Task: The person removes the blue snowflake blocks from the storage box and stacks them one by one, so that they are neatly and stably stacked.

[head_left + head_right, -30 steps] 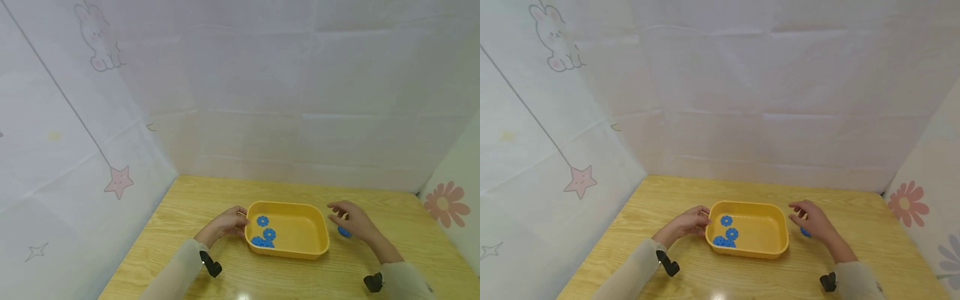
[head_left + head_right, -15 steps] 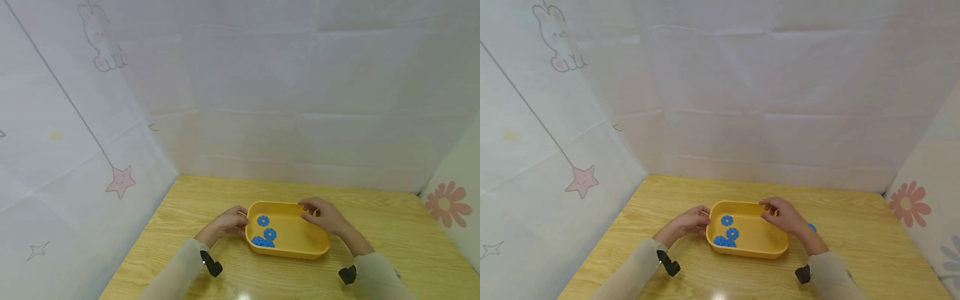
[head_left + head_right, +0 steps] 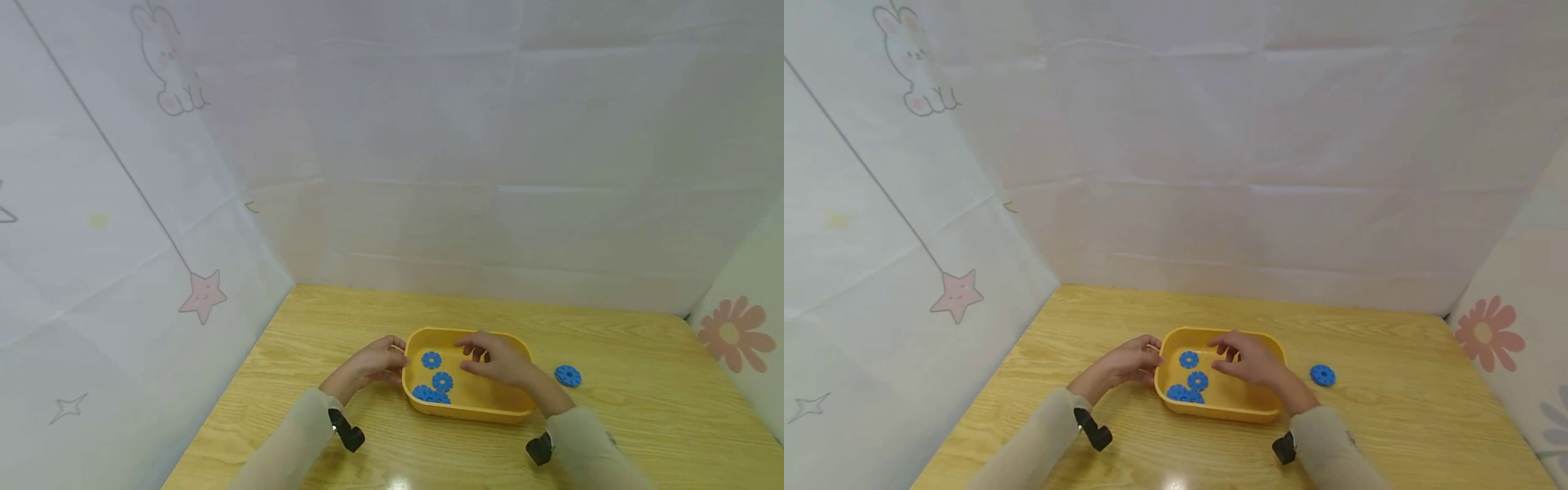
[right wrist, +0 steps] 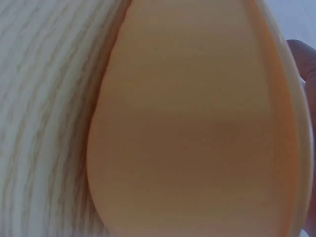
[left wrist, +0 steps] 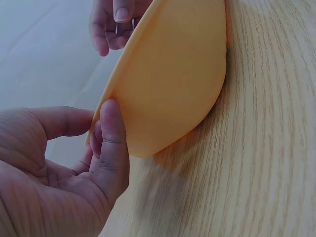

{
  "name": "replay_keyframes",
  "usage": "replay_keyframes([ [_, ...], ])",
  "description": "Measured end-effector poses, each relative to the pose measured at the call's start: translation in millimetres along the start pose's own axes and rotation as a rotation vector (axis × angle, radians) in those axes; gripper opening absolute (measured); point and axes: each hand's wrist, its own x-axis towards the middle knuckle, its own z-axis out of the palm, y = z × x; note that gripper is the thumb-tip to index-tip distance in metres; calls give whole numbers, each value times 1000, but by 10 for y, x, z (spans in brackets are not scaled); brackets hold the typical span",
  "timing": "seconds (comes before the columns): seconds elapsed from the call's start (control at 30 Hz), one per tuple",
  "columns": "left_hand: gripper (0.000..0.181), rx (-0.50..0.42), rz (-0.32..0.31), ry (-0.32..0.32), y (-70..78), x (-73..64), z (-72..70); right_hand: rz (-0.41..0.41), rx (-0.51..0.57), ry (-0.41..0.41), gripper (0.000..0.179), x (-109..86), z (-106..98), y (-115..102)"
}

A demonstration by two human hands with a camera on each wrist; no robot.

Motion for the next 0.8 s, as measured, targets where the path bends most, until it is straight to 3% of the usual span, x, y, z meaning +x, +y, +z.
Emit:
replay_keyframes([
  [0.43, 40, -3, -7, 2, -2, 4, -14, -18, 54, -116, 41, 208, 312, -8],
  [0.8, 42, -10, 0, -6, -15, 4, -16, 53, 133, -231, 44, 273, 455, -79],
])
